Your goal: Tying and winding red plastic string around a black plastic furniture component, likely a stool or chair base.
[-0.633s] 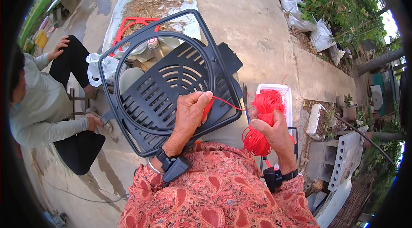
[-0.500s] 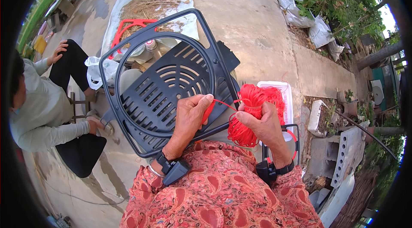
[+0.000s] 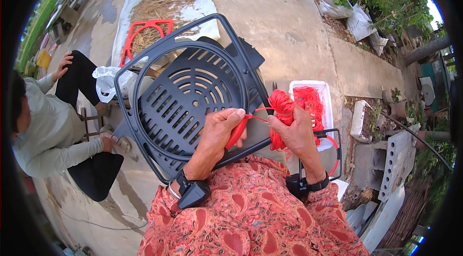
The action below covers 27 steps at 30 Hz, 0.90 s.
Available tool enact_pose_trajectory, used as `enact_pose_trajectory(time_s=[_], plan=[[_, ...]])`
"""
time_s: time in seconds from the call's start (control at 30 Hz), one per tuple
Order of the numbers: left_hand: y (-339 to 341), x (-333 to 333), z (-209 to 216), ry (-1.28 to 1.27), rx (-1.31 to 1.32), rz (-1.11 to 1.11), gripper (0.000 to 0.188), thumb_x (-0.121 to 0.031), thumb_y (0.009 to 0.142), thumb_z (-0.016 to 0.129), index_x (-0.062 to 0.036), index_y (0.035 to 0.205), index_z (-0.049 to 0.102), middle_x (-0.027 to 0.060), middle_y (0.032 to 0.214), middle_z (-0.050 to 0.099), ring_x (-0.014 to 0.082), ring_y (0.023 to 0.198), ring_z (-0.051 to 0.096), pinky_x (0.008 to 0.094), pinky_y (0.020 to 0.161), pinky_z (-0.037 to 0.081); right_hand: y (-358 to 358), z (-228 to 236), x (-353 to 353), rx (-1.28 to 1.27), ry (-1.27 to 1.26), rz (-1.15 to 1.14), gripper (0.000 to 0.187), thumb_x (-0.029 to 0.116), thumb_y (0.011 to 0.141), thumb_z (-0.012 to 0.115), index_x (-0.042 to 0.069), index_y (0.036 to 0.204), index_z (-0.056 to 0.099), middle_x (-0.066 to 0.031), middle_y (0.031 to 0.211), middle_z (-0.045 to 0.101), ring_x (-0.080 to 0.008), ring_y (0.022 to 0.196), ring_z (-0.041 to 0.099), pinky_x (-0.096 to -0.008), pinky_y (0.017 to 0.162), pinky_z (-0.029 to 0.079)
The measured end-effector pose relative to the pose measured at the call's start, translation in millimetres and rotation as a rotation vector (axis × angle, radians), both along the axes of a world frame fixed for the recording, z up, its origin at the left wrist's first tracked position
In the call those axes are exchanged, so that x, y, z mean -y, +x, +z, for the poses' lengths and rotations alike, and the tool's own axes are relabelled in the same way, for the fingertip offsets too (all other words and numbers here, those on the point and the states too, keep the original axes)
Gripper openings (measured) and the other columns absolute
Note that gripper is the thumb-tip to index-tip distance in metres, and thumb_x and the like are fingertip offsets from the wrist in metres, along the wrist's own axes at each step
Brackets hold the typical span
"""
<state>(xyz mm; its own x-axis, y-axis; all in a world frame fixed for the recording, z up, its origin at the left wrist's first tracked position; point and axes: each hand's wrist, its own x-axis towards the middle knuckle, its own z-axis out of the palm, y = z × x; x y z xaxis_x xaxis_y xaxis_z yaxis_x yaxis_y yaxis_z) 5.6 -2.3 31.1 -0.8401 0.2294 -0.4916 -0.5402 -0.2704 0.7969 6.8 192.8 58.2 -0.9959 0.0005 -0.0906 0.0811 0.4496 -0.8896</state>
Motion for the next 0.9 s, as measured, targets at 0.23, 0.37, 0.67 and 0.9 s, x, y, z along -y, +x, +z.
enact_pose_trajectory(time_s=[0.23, 0.37, 0.67, 0.9], plan=[[5.8, -9.8, 0.4, -0.020, -0.066, -0.014, 0.026, -0.026, 0.096, 0.062, -0.0039, 0.083, 0.066, 0.0042, 0.056, 0.060, 0.0090, 0.039, 0.050, 0.0231, 0.034, 0.033, 8.2, -16.0, -7.0, 0.085, -0.145, -0.032, 0.021, 0.009, 0.082, 0.069, 0.000, 0.100, 0.061, -0.0032, 0.076, 0.063, -0.0094, 0.067, 0.059, -0.0282, 0.063, 0.049], [7.6, -10.9, -5.7, -0.100, -0.199, -0.054, 0.025, -0.023, 0.095, 0.063, -0.0029, 0.082, 0.066, 0.0039, 0.056, 0.059, 0.0080, 0.038, 0.049, 0.0225, 0.034, 0.033, 11.0, -13.2, -6.3, 0.060, -0.253, -0.066, 0.016, 0.009, 0.083, 0.069, 0.001, 0.094, 0.061, -0.0012, 0.075, 0.062, -0.0077, 0.066, 0.057, -0.0271, 0.062, 0.048], [15.3, -12.7, -8.4, -0.145, -0.104, -0.139, 0.024, -0.021, 0.093, 0.065, -0.0012, 0.081, 0.067, 0.0056, 0.057, 0.061, 0.0099, 0.041, 0.054, 0.0221, 0.036, 0.037, 23.1, -31.0, -17.5, 0.126, -0.326, -0.066, 0.013, 0.007, 0.084, 0.069, 0.003, 0.090, 0.060, 0.0007, 0.073, 0.060, -0.0061, 0.067, 0.056, -0.0257, 0.061, 0.047], [14.6, -14.6, -9.1, -0.034, -0.021, -0.112, 0.023, -0.019, 0.094, 0.064, 0.0005, 0.082, 0.067, 0.0078, 0.060, 0.063, 0.0127, 0.044, 0.058, 0.0240, 0.038, 0.041, 20.0, -38.7, -29.5, -0.021, -0.065, -0.015, 0.020, 0.009, 0.082, 0.072, 0.001, 0.096, 0.060, -0.0027, 0.073, 0.061, -0.0112, 0.065, 0.058, -0.0265, 0.063, 0.048]])
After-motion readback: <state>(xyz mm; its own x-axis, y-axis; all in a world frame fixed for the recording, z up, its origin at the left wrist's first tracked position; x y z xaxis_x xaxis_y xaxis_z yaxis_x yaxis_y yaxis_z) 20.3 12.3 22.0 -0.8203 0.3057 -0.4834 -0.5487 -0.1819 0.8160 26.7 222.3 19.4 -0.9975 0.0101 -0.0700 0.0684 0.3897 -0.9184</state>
